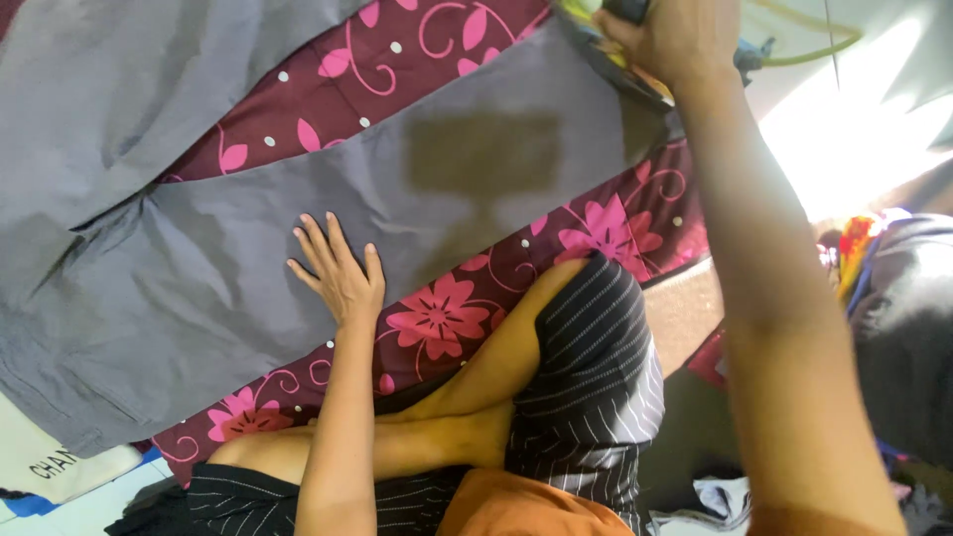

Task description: The recorder is ironing a pair of grey pants while sitting on a floral sheet on the floor.

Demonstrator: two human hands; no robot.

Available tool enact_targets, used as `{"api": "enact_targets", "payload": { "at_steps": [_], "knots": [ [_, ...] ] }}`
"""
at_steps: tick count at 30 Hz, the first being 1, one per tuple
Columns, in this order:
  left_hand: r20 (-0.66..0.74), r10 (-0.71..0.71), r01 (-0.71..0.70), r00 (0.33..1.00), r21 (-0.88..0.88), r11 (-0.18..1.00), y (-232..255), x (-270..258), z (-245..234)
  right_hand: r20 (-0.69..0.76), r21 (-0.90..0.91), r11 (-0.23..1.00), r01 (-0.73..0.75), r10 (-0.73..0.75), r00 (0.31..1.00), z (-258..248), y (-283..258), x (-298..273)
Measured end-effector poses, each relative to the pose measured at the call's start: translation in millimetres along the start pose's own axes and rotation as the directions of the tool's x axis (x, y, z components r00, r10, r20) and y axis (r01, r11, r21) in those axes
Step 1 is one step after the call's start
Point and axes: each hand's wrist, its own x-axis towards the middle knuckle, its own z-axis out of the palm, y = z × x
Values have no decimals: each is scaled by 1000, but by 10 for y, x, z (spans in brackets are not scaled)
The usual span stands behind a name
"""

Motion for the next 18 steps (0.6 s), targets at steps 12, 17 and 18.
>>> {"api": "enact_targets", "payload": {
  "at_steps": [12, 17, 18],
  "knots": [
    [-166, -32, -7, 986, -230, 973, -234, -261, 62, 380, 364, 659, 658, -751, 541, -91, -2302, -791],
    [-65, -71, 62, 995, -127, 990, -219, -248, 88, -38, 337, 857, 389, -400, 916, 282, -2910, -473],
    [-73, -73, 63, 995, -129, 990, -219, -251, 80, -45, 334, 856, 395, -405, 913, 225, -2911, -469]
  ]
}}
